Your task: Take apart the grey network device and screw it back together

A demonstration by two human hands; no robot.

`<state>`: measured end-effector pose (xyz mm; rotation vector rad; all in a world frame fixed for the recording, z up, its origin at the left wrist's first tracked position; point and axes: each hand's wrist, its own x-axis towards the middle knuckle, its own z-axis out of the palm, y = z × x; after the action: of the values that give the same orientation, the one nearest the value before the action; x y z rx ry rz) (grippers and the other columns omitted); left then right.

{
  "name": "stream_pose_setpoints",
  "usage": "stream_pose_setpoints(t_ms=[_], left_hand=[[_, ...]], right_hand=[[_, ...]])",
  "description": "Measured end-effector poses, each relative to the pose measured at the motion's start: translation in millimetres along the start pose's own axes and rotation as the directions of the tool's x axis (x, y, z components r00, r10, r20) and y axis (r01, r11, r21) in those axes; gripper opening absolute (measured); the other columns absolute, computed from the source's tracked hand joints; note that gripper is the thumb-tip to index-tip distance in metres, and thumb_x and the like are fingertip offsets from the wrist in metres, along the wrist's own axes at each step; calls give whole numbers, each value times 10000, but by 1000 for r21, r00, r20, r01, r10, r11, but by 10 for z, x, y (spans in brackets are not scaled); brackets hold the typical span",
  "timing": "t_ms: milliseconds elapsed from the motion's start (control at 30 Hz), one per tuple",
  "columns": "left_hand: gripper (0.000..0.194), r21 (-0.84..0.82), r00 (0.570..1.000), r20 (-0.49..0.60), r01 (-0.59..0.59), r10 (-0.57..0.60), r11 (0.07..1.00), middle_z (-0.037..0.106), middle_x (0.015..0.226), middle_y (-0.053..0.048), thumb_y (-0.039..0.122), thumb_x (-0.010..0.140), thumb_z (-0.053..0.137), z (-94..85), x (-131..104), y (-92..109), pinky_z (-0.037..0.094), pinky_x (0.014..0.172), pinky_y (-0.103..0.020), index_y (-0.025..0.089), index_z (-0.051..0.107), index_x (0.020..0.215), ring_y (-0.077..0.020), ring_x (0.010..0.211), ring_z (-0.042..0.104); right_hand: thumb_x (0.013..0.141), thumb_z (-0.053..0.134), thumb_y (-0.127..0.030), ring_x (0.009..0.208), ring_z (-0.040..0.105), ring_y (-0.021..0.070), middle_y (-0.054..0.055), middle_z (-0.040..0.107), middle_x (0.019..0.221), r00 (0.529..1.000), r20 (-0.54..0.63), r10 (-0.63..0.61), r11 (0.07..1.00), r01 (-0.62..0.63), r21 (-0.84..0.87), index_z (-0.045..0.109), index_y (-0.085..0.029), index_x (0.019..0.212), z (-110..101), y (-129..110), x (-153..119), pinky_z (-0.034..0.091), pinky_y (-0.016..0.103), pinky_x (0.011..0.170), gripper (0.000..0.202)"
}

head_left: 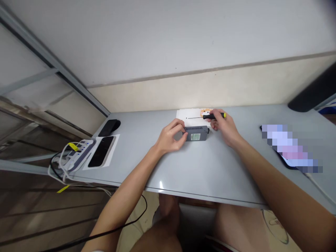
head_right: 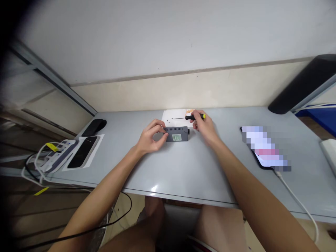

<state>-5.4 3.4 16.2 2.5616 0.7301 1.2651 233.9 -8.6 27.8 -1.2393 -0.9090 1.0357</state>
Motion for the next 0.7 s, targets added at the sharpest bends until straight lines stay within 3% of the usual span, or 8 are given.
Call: stream_pose_setpoints(t_ms=[200,333,400,500,700], left_hand=[[106,-25,999,20,31,-31,999,704,1042,-101,216,956,559,-8,4,6,563,762,-356,231,529,856,-211,923,671],[84,-38,999,40,26,-24,999,735,1082,-103,181,924,531,-25,14,-8,563,824,-395,238,505,870,-220,940,679],[91,-3,999,46,30,-30,1000,742,1054,-96,168,887,539,-46,22,-20,553,866,-434,241,498,851,-238,944,668],[110,65,998,38,49,-51,997,739,1001,-89,157,814,547,-97,32,-50,534,875,-466,246,482,811,-263,945,644],[130,168,999,-26,31,-27,985,727,908,-63,134,780,527,-163,36,-76,489,839,-450,248,468,806,-265,907,620]], right_hand=[[847,738,-658,578,541,98,-7,734,868,995,78,-67,968,84,-236,737,-254,956,11,144,26,425,253,581,418],[832,756,-662,703,651,151,14,771,924,993,104,-63,957,89,-275,757,-269,986,24,164,14,473,282,651,422],[829,755,-675,673,633,139,9,774,915,992,109,-62,957,90,-277,763,-271,987,25,153,5,468,284,660,434],[825,722,-740,564,531,98,1,753,864,994,93,-56,974,75,-215,760,-262,968,11,108,-1,424,273,603,500],[753,759,-757,543,481,112,-4,592,621,999,-36,8,991,-3,136,685,-236,760,-62,-24,41,342,257,505,527]])
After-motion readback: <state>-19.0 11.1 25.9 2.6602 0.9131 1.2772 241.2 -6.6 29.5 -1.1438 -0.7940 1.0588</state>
